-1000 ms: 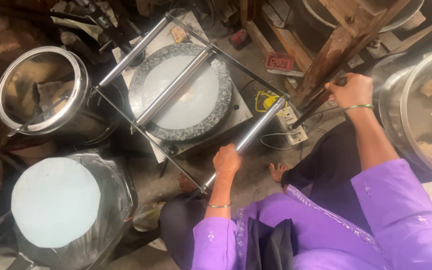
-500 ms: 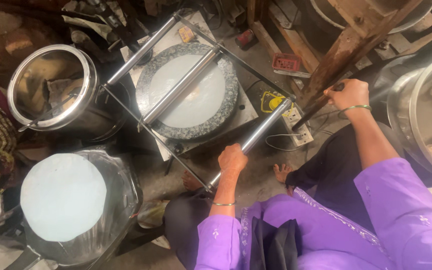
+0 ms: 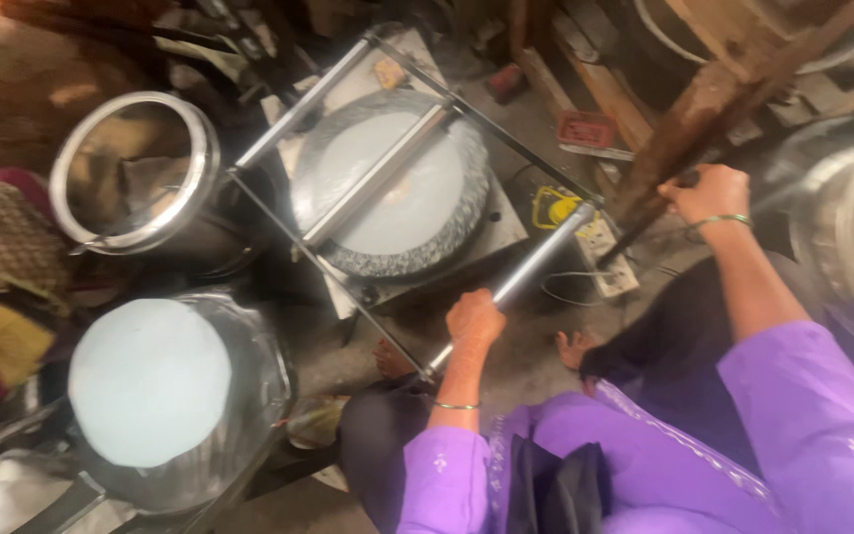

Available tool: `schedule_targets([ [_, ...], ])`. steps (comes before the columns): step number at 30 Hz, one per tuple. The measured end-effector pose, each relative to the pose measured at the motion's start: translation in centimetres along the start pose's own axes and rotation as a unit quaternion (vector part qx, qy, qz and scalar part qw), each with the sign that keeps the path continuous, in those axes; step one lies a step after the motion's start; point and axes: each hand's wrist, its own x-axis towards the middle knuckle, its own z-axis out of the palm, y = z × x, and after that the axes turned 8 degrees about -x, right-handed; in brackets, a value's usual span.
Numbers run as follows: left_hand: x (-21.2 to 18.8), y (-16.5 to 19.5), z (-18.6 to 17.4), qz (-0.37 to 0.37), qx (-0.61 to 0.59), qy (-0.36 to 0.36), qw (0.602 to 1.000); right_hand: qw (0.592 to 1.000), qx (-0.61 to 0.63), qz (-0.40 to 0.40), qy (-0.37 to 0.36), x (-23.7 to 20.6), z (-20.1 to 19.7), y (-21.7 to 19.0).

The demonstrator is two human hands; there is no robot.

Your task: The person sits at a manual lever press, places dough balls on the round metal plate, and pulls the lever down to flatten each ball into a thin disc. They lift each flattened disc off the plate by hand and stack it on a plate holding a growing pile of discs, repeating the cycle.

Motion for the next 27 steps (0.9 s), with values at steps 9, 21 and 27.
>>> schedule_targets([
  [9,-0.2,-0.2,-0.3,0.009,-0.007,-0.002,1.0,0.998,-0.053,-0.019,0.041,0.6,0.9,0.5],
  [21,-1.1,1.6,-2.2,-0.028,-0.037,-0.039,0.998,0.999,-0.008,-0.016,0.04,0.5,0.8,0.0],
  [27,-0.7,0.9,-0.9,-0.009,-0.034,-0.019,0.999,0.994,-0.055,-0.048,0.081,0.9,1.5,1.0],
])
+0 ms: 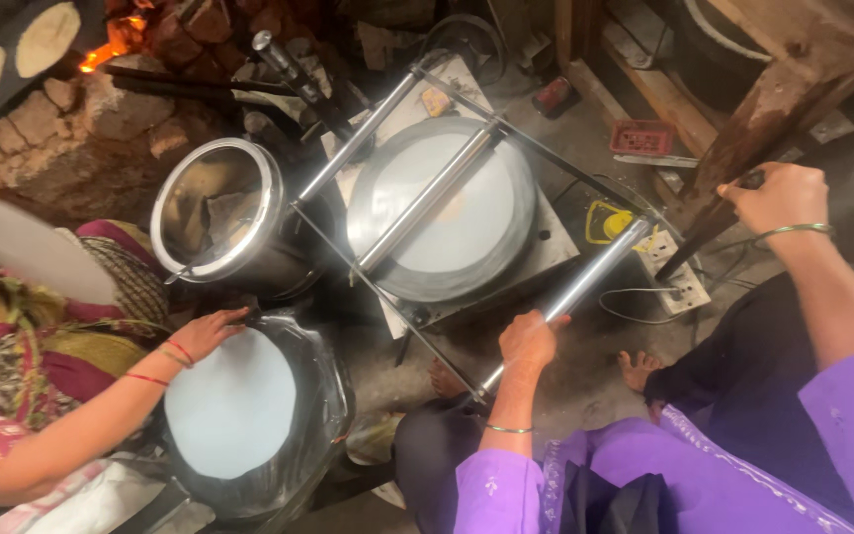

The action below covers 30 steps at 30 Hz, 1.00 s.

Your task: The person sits at a manual lever press, places dough balls on the round metal plate, and pulls the lever down to flatten each ball into a thin disc. They lift each flattened disc off the plate by hand and stack it on a plate holding a growing pile of discs, repeating the cycle.

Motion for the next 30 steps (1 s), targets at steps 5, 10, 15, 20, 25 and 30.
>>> schedule_targets([
  [5,0.8,-1.5,1.6,0.017,0.008,-0.004,1.0,0.999,-0.039,-0.032,0.009,0.1,0.2,0.0],
  [10,1.0,-2.9,3.3,0.071,0.006,0.037,0.997,0.997,0.019,0.033,-0.06,0.1,0.1,-0.6],
  [15,1.3,-3.7,5.4,0.117,0.019,0.1,0.988,0.998,0.048,0.009,-0.047,-0.3,-0.3,-0.8],
  [20,1.5,-3.5,6.3,0.083,0.022,0.121,0.989,0.998,0.042,0.011,-0.05,-0.5,-0.6,-0.8],
  [25,1.3,-3.0,6.3,0.078,0.043,0.144,0.986,0.997,0.054,0.02,-0.042,-0.4,-0.5,-0.5],
  [30,1.4,-2.7,5.9,0.079,0.051,0.147,0.985,0.999,0.04,0.003,-0.033,-0.1,-0.6,0.1],
])
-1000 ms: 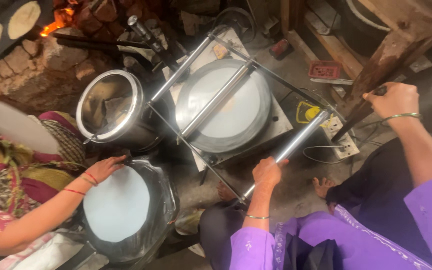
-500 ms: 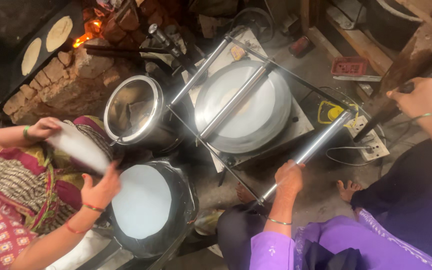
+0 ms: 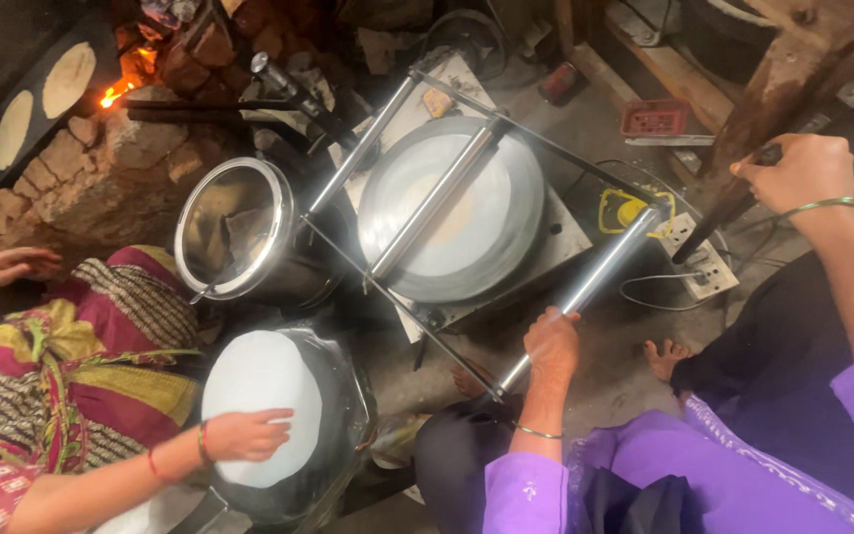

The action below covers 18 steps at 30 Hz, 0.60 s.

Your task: The person sits at a manual lever press, places dough balls on the round metal plate, and pulls the lever down to flatten each ball into a thin disc. They lift each flattened disc off the plate by hand and stack it on a plate holding a growing pile of discs, repeating the cycle.

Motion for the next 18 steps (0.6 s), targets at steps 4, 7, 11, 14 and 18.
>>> schedule_targets([
  [4,0.2,0.4,-0.2,-0.009,0.004,-0.008,1.0,0.999,0.019,0.025,-0.004,-0.1,-0.7,-0.3],
  [7,0.1,0.5,0.0,-0.012,0.005,-0.011,1.0,0.999,0.014,0.027,0.009,-0.3,-1.5,-0.8],
  [11,0.2,0.4,0.5,-0.02,0.007,-0.016,1.0,0.997,0.064,0.049,-0.015,-0.5,-2.0,-1.2],
  [14,0.3,0.1,0.9,-0.023,0.004,-0.019,1.0,0.998,0.051,0.03,-0.005,-0.4,-2.0,-1.1],
  [18,0.3,0.0,1.0,-0.023,0.018,-0.021,0.999,0.998,0.048,0.027,-0.005,-0.2,-1.9,-0.9],
])
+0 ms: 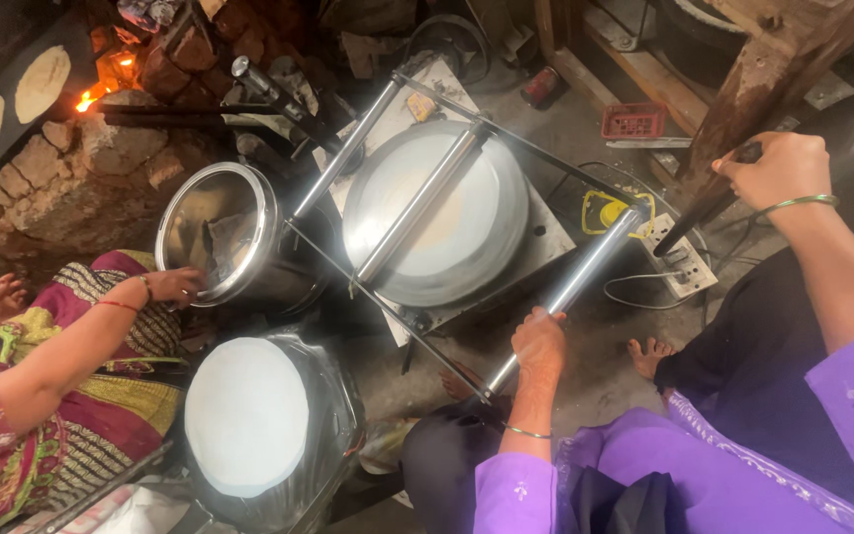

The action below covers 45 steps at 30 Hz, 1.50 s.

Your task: The person sits at a manual lever press, places dough balls on the round metal plate, and pulls the lever down to flatten each ball into a thin disc. They lift each flattened disc off the plate by hand and stack it on a plate holding a growing pile of discs, repeating the cycle.

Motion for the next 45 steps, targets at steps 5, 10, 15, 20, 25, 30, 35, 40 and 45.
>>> schedule_targets([
  [5,-0.1,0.6,-0.3,-0.004,0.009,-0.002,1.0,1.0,0.015,-0.001,0.003,-0.2,-0.2,0.0],
  [10,-0.1,1.2,-0.8,-0.005,0.007,0.004,1.0,1.0,0.025,0.0,0.006,-0.1,-0.4,0.2],
  [15,-0.1,1.3,-0.6,-0.002,0.028,0.007,1.0,0.999,0.031,0.007,0.003,0.4,-0.4,1.1],
  [20,0.1,1.3,-0.2,-0.001,0.022,0.015,1.0,1.0,0.013,0.004,0.013,0.8,-0.4,1.8],
  [25,0.2,1.6,-0.2,-0.001,0.0,0.013,1.0,0.999,0.009,0.032,-0.032,1.0,-0.2,2.3],
  [30,0.0,2.3,-0.9,0.002,0.006,0.014,1.0,0.999,0.019,0.001,0.028,0.9,-0.4,2.3],
  [35,-0.1,3.2,-1.5,0.004,0.031,0.019,0.999,0.997,0.061,0.045,-0.002,0.5,-1.3,1.7],
  [40,0.3,4.4,-1.9,0.01,0.04,0.032,0.999,0.995,0.084,0.046,0.009,0.6,-2.6,1.8],
  [45,1.1,5.4,-1.6,0.003,0.051,0.028,0.998,0.993,0.112,0.031,0.017,1.5,-3.6,3.9],
])
